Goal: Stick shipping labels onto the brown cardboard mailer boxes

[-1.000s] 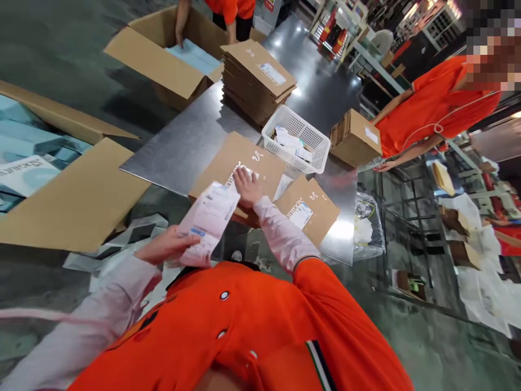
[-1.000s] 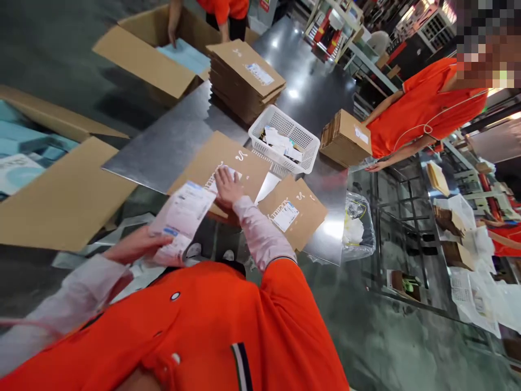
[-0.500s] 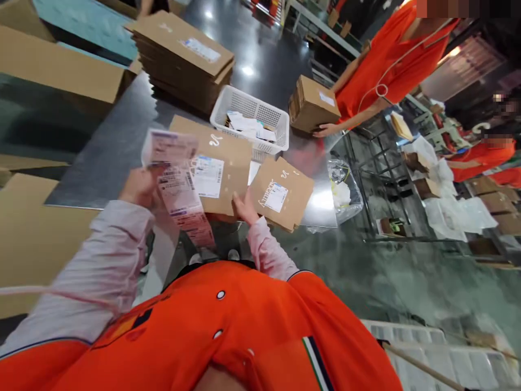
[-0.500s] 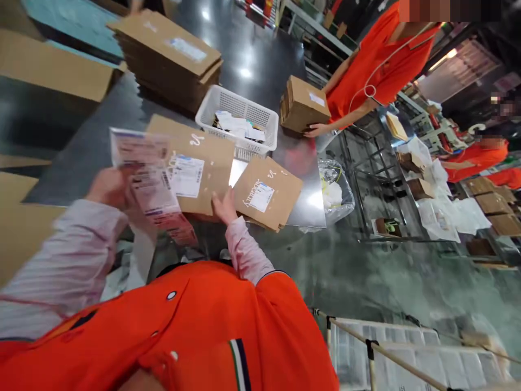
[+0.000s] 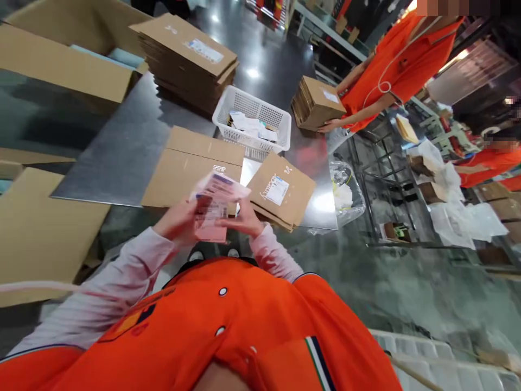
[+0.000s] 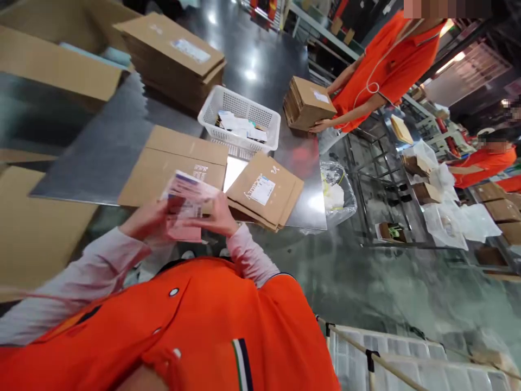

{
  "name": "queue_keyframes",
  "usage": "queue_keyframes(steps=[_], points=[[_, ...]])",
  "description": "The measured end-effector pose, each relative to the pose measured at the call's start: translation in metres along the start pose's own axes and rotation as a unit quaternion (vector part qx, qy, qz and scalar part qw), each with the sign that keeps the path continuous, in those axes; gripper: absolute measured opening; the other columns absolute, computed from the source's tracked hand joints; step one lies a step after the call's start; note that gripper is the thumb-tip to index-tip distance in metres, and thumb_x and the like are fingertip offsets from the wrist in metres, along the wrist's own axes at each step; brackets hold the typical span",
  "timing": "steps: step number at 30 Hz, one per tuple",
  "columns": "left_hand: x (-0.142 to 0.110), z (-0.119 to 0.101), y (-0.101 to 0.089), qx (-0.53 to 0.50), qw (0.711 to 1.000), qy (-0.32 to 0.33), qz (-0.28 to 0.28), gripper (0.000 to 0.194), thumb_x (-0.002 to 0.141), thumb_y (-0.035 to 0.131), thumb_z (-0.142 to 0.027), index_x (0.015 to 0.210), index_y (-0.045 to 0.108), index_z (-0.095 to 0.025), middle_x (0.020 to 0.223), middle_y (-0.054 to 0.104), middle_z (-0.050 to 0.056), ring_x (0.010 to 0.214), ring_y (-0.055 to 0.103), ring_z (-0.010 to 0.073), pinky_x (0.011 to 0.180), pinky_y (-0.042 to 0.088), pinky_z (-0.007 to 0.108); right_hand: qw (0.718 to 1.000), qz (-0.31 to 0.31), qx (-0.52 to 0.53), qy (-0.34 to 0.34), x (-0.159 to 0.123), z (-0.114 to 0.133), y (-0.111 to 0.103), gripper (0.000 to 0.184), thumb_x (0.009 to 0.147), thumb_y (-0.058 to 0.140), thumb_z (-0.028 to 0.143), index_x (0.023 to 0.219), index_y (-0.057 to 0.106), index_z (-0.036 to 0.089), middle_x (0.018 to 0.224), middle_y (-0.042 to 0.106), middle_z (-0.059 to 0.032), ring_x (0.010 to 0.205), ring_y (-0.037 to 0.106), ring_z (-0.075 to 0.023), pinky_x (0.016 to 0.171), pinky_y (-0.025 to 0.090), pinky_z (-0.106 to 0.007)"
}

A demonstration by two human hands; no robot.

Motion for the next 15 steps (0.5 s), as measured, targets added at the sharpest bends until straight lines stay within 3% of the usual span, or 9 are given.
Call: queue_keyframes(steps=[2, 3, 5, 6, 8, 11, 15], points=[[-0.008, 0.004, -0.007, 0.057, 0.998, 0.000, 0.005, 0.072, 0.045, 0.087, -0.063, 0.088, 0.070, -0.008, 0.083, 0.072, 0.013, 0.081, 0.066, 0.0280, 0.068, 0.053, 0.033, 0.997, -0.060, 0.050, 0.028, 0.005, 0.008, 0.022, 0.037, 0.089, 0.067, 0.039, 0.118, 0.070, 0.017, 0.122, 0.071, -0.0076, 0.122, 0.063, -0.0215, 0.110, 0.048, -0.035], [-0.011, -0.003, -0.013, 0.066, 0.997, 0.027, -0.009, 0.077, 0.042, 0.090, -0.060, 0.096, 0.072, -0.009, 0.094, 0.074, 0.013, 0.088, 0.067, 0.0288, 0.073, 0.054, 0.033, 0.994, -0.065, 0.072, 0.043, 0.005, 0.009, 0.032, 0.032, 0.094, 0.059, 0.037, 0.114, 0.072, 0.017, 0.119, 0.072, -0.0074, 0.117, 0.066, -0.0202, 0.107, 0.051, -0.034], [-0.019, -0.020, -0.026, 0.034, 0.994, 0.090, -0.044, 0.083, 0.042, 0.091, -0.055, 0.110, 0.072, -0.013, 0.113, 0.073, 0.013, 0.099, 0.066, 0.0287, 0.082, 0.054, 0.032, 0.992, -0.004, 0.119, 0.052, 0.007, 0.012, 0.051, 0.030, 0.092, 0.061, 0.037, 0.107, 0.075, 0.016, 0.113, 0.075, -0.0069, 0.107, 0.071, -0.0199, 0.100, 0.055, -0.033], [-0.022, -0.025, -0.030, 0.007, 0.993, 0.105, -0.059, 0.080, 0.043, 0.090, -0.056, 0.108, 0.073, -0.013, 0.112, 0.073, 0.012, 0.098, 0.066, 0.0279, 0.082, 0.054, 0.032, 0.987, 0.038, 0.145, 0.053, 0.008, 0.013, 0.058, 0.030, 0.087, 0.068, 0.039, 0.105, 0.076, 0.016, 0.109, 0.076, -0.0063, 0.103, 0.072, -0.0201, 0.097, 0.057, -0.033], [-0.026, -0.027, -0.032, -0.025, 0.992, 0.100, -0.072, 0.067, 0.045, 0.087, -0.061, 0.090, 0.075, -0.012, 0.095, 0.075, 0.011, 0.085, 0.066, 0.0250, 0.075, 0.052, 0.030, 0.979, 0.080, 0.177, 0.056, 0.012, 0.012, 0.059, 0.040, 0.077, 0.078, 0.043, 0.106, 0.076, 0.015, 0.105, 0.077, -0.0060, 0.097, 0.073, -0.0205, 0.092, 0.059, -0.034], [-0.027, -0.016, -0.032, -0.007, 0.989, 0.088, -0.120, 0.054, 0.048, 0.084, -0.060, 0.067, 0.071, -0.012, 0.068, 0.067, 0.006, 0.064, 0.057, 0.0175, 0.060, 0.044, 0.025, 0.984, 0.065, 0.154, 0.053, 0.026, 0.009, 0.046, 0.039, 0.076, 0.078, 0.042, 0.105, 0.077, 0.015, 0.099, 0.078, -0.0074, 0.089, 0.074, -0.0208, 0.086, 0.060, -0.034], [-0.028, 0.002, -0.045, 0.014, 0.960, 0.113, -0.257, 0.052, 0.058, 0.077, -0.059, 0.049, 0.050, -0.016, 0.049, 0.045, -0.002, 0.052, 0.041, 0.0105, 0.049, 0.028, 0.023, 0.992, 0.085, 0.090, 0.033, 0.044, 0.009, 0.050, 0.023, 0.082, 0.073, 0.038, 0.092, 0.080, 0.017, 0.086, 0.078, -0.0048, 0.080, 0.073, -0.0200, 0.079, 0.059, -0.031]])
Point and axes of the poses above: each hand's wrist, its own x-axis towards the middle knuckle, its own y-axis out of the palm, z = x × y, the point moved 9 cm from there along x, towards the middle knuckle
